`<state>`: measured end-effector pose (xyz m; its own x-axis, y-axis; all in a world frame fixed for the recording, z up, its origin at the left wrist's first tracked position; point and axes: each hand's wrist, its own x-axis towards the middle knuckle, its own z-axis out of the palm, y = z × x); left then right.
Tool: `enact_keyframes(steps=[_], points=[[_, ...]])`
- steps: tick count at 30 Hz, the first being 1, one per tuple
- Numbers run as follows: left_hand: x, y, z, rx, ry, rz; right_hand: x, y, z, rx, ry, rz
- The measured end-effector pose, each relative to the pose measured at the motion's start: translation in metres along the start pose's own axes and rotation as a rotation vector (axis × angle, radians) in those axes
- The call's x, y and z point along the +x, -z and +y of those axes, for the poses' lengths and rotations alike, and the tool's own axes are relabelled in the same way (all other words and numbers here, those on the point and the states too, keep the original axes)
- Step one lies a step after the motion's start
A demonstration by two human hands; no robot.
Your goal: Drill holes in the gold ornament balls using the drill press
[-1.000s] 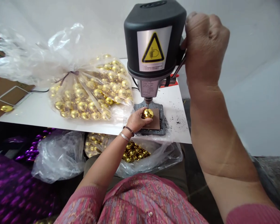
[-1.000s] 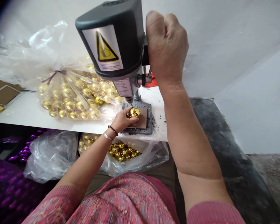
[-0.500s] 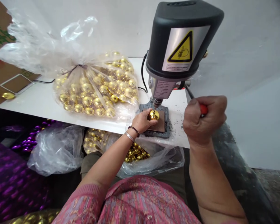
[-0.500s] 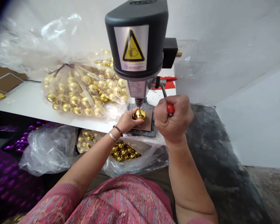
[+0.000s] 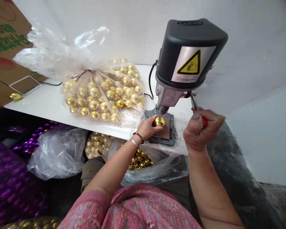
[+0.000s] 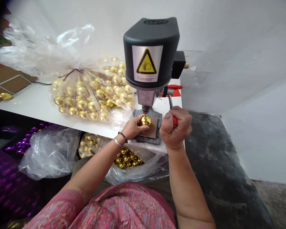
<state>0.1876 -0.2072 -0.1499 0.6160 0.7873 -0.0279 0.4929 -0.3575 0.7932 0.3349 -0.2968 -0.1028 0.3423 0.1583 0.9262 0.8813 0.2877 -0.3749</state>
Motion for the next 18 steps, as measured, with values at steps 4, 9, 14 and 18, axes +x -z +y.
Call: enact_keyframes(steps=[4, 9, 14, 18], points=[[0.000, 0.000, 0.000, 0.004, 0.013, -0.007, 0.000, -0.004, 0.001, 0.052, 0.007, 0.009], [0.001, -0.002, -0.003, -0.034, 0.006, 0.012, -0.005, -0.006, 0.003, 0.067, 0.003, 0.002], [0.001, -0.004, -0.006, -0.048, -0.006, 0.006, -0.008, -0.004, 0.001, 0.028, -0.011, -0.020], [0.003, -0.006, -0.004, -0.085, 0.006, 0.025, 0.029, -0.002, -0.012, -0.085, -0.099, 0.051]])
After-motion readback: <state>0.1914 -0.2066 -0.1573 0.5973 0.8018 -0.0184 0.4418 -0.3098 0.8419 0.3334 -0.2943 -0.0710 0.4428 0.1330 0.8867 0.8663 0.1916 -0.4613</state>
